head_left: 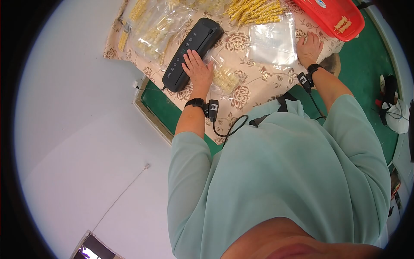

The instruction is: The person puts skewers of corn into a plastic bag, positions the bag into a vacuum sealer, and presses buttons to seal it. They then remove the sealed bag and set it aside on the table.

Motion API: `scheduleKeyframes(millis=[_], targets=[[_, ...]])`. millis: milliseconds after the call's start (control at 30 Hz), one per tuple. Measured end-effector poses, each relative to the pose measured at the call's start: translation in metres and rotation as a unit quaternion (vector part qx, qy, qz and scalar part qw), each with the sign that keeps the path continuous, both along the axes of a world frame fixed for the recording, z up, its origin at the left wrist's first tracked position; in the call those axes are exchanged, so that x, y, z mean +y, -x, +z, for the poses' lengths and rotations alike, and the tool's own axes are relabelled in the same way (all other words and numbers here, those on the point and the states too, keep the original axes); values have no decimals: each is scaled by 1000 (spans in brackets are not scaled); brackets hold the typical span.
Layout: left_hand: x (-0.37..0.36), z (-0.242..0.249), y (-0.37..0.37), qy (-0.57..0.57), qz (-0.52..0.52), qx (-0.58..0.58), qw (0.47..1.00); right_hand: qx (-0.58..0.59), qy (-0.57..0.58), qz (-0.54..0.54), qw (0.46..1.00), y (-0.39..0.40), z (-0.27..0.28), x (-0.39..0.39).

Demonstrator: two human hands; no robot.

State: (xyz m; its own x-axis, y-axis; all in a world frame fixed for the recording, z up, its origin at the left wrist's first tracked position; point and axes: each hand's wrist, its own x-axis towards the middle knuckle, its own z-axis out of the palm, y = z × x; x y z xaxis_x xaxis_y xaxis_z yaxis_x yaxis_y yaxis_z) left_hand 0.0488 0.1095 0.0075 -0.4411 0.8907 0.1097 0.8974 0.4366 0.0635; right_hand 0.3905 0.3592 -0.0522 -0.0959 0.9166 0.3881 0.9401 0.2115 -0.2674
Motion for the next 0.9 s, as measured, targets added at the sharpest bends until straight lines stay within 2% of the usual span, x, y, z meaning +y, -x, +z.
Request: scheduleKeyframes(millis=[900], targets=[[-1,-1,1,3,-1,4,1000,14,3,-1,1000,2,9,-1]])
